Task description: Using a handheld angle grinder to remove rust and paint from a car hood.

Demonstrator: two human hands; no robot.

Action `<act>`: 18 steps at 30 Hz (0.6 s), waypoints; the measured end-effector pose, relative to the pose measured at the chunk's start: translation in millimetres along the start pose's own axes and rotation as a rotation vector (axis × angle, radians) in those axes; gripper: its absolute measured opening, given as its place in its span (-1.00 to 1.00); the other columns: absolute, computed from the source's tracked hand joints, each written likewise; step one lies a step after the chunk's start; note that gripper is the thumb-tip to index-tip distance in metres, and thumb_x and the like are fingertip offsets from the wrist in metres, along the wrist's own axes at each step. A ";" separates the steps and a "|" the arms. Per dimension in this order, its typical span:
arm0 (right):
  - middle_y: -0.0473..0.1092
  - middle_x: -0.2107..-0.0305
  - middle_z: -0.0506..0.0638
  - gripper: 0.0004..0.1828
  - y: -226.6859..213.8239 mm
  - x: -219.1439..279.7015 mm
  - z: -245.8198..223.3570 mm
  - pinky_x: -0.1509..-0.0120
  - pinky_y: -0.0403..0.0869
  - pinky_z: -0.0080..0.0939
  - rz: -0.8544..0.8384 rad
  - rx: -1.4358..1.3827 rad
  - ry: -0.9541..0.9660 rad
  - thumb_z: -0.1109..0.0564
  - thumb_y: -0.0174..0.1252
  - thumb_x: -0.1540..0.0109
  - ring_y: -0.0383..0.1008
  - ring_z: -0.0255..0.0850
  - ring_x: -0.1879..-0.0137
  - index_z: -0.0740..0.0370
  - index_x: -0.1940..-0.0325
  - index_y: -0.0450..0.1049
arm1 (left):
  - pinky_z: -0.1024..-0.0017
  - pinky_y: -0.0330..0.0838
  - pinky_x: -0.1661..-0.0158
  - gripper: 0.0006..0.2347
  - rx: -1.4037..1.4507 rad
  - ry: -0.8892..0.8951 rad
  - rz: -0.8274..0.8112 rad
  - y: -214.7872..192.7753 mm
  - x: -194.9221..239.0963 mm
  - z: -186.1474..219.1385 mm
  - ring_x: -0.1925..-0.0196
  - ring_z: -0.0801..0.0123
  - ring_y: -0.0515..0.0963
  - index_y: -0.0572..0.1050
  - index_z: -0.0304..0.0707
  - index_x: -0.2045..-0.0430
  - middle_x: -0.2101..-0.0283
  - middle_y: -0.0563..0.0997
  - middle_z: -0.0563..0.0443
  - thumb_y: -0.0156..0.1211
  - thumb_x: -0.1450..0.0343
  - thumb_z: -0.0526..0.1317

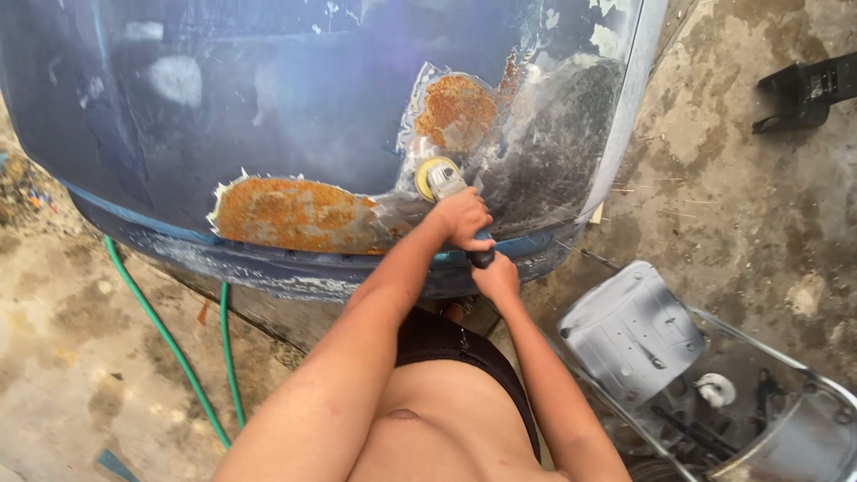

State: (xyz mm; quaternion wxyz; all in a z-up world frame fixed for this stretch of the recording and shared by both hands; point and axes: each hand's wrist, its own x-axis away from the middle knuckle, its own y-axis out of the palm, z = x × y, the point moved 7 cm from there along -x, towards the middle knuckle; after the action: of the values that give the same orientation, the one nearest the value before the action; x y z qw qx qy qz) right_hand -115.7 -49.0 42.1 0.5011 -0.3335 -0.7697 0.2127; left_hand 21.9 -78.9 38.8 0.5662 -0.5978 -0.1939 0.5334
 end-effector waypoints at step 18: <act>0.57 0.24 0.25 -0.61 26.5 41.9 -35.4 -0.08 0.53 0.15 0.088 -0.101 0.142 0.11 0.14 -0.10 0.58 0.22 -0.05 0.31 0.04 0.57 | 0.24 0.27 0.23 -0.52 0.104 0.170 -0.011 -25.8 21.5 2.0 0.59 0.23 0.55 0.47 0.01 0.76 0.70 0.55 0.03 -0.09 -0.19 0.38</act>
State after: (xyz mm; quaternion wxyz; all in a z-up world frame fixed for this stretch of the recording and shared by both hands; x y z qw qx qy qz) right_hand -86.9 -0.6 65.4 0.5274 -0.4060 -0.7265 0.1711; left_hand 37.4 -52.7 53.0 0.6139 -0.6096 -0.1202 0.4870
